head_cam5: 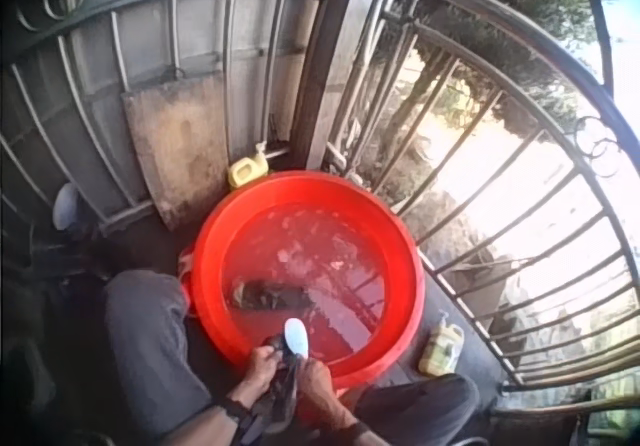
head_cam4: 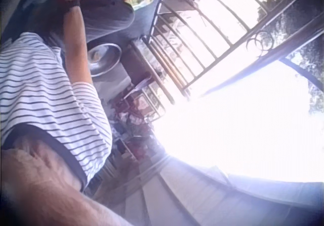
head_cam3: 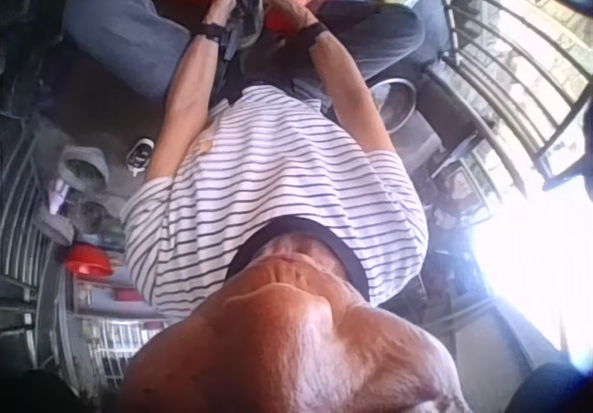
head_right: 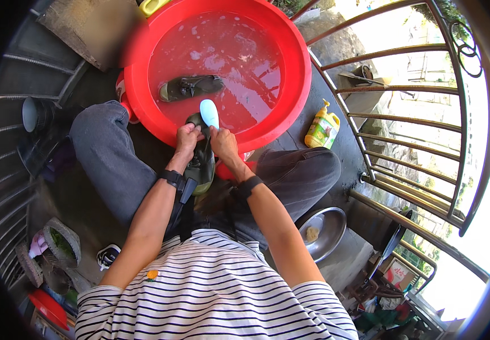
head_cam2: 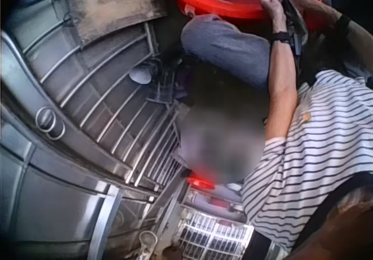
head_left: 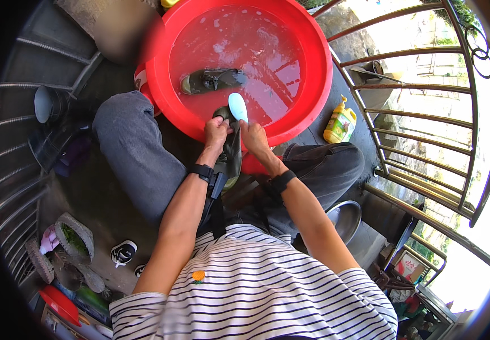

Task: The person scrubs a green shoe with a brush in a red basin of soapy water. They rotate the shoe to clean the sole, sides, and upper, then rinse it in the basin.

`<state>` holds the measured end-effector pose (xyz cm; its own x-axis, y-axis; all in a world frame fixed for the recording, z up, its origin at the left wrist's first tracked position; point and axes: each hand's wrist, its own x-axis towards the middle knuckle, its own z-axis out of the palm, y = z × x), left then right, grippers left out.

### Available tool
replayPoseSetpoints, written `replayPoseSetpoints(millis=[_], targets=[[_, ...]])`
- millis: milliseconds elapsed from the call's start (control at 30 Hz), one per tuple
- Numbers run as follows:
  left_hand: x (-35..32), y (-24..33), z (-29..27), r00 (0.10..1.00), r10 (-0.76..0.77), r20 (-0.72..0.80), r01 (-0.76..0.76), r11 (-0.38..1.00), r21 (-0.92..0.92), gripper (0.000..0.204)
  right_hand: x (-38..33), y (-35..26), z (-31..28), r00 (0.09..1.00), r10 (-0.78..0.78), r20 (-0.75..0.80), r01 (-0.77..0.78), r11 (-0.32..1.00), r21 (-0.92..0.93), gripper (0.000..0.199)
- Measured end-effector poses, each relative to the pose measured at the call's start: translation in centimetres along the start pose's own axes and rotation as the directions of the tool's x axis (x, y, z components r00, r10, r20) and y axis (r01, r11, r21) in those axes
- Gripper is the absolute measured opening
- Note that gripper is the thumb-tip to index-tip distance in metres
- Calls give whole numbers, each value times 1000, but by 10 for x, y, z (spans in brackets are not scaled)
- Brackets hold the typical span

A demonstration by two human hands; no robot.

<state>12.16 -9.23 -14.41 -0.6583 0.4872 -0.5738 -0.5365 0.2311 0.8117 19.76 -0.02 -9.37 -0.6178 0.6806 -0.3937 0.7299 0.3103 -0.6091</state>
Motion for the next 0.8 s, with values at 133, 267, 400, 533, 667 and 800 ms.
replayPoseSetpoints(millis=[133, 267, 400, 533, 667, 800], targets=[[-14, -6, 0, 995, -99, 6, 98, 992, 82, 8, 41, -6, -20, 929, 341, 140, -365, 906, 213, 49], [-20, 17, 1, 997, 72, -40, -64, 980, 190, 16, 25, 3, -60, 900, 271, 342, -425, 722, 545, 39], [-45, 52, 16, 865, 437, 244, -473, 553, 686, 13, -3, 5, -77, 885, 152, 440, -422, 660, 621, 37], [-62, 72, 13, 781, 462, 420, -574, 270, 773, 1, -18, 10, -57, 815, 44, 578, -524, 481, 702, 28], [-61, 61, 0, 789, 444, 424, -553, 213, 806, 4, -16, 25, -24, 692, 29, 721, -701, 266, 662, 19], [-51, 38, -6, 881, 359, 309, -465, 530, 709, 11, -13, 34, -5, 695, 80, 715, -712, 210, 670, 16]])
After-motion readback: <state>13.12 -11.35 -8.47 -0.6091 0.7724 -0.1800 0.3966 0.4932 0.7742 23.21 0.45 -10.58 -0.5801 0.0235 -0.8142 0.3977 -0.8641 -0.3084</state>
